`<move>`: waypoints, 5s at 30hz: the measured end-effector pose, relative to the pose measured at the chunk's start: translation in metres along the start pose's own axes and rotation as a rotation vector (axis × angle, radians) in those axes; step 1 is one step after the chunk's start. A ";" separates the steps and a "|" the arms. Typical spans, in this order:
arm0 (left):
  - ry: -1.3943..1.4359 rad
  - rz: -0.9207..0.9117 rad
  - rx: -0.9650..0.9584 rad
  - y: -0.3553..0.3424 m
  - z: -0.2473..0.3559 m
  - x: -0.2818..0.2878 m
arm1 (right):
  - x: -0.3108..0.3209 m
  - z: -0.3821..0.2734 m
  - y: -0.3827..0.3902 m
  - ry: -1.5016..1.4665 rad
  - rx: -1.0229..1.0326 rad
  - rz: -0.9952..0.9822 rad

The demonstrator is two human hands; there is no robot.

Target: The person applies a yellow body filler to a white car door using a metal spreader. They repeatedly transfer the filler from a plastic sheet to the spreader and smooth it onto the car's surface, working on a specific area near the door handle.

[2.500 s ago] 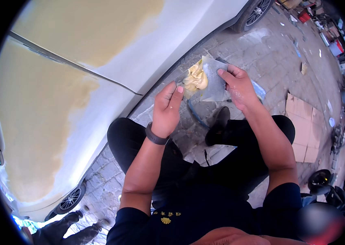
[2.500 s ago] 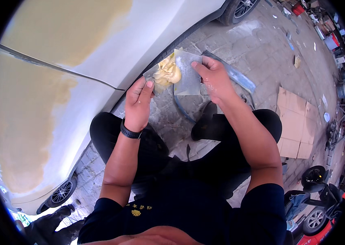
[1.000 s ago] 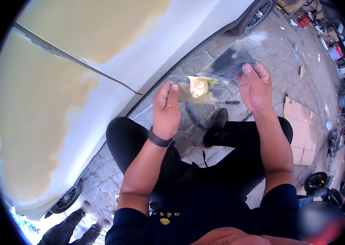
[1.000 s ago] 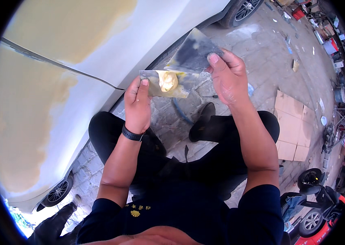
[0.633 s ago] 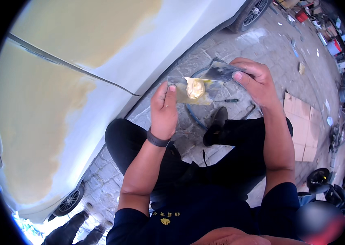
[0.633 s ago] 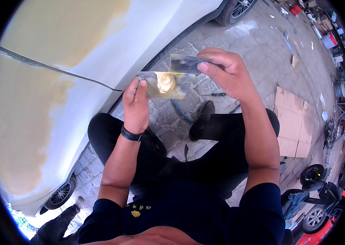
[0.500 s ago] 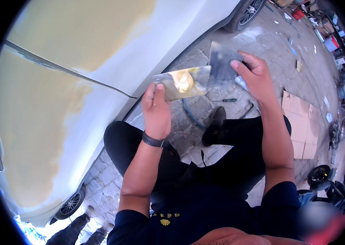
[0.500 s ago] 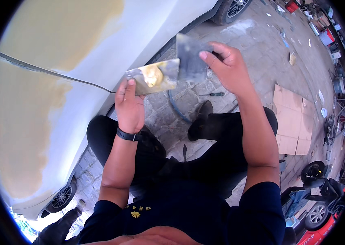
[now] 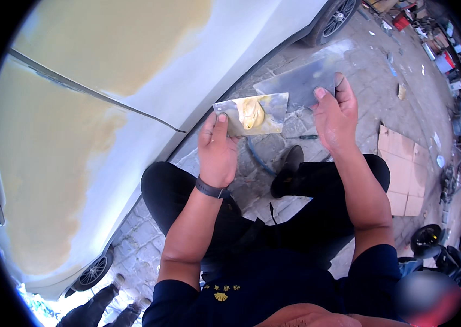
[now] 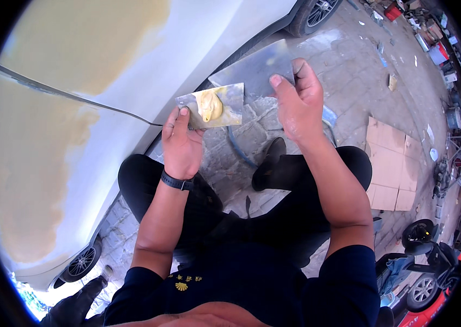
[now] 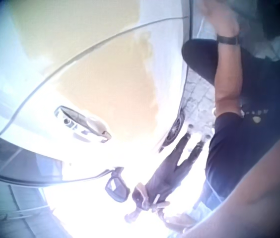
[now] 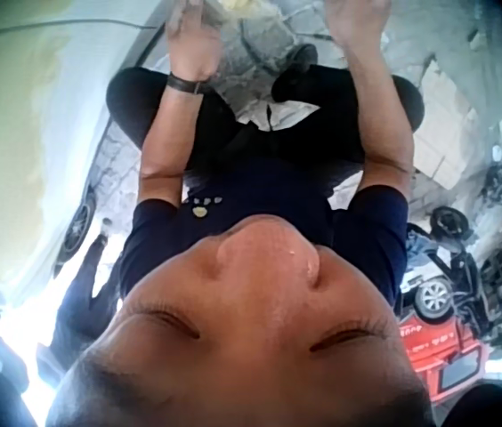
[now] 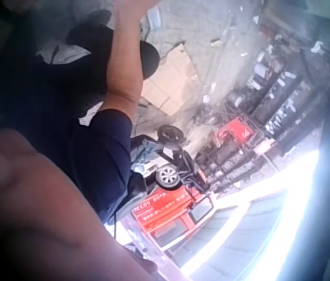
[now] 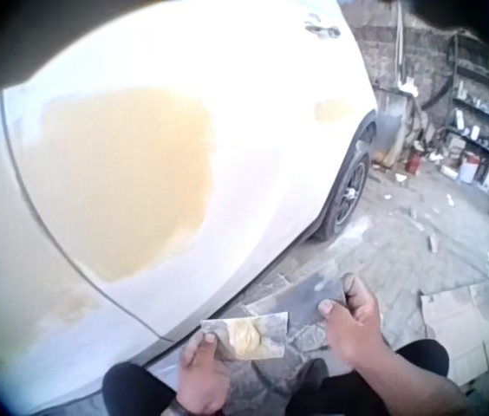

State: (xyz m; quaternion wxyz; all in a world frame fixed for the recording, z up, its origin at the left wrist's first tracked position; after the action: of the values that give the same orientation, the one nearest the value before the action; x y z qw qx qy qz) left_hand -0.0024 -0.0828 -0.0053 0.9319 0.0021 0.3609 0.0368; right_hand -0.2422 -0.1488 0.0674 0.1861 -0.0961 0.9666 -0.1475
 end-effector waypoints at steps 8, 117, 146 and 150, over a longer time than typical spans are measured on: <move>-0.135 0.142 -0.128 -0.002 0.014 0.028 | 0.018 0.019 -0.008 0.186 -0.234 0.035; -0.841 -0.015 -0.234 0.003 0.020 -0.002 | -0.076 -0.020 0.015 1.222 0.578 -0.444; -0.352 0.022 -0.131 -0.005 0.019 0.023 | 0.015 0.041 -0.003 0.054 -0.324 0.023; -0.384 -0.135 -0.100 0.001 0.017 -0.002 | 0.009 0.074 0.011 0.083 -0.491 0.006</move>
State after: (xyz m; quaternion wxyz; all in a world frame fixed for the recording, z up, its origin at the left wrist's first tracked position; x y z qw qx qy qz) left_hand 0.0075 -0.0818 0.0089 0.9828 -0.0613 0.1738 -0.0089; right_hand -0.2230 -0.1588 -0.0045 0.1178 -0.1293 0.9806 0.0885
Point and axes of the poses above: each hand's wrist, its own y-axis away from the middle knuckle, its own x-axis out of the back of the hand, z = x × y, the point moved 8 cm from there along -y, towards the middle knuckle, and after that the axes turned 10 degrees about -z, right-handed, at the moved point
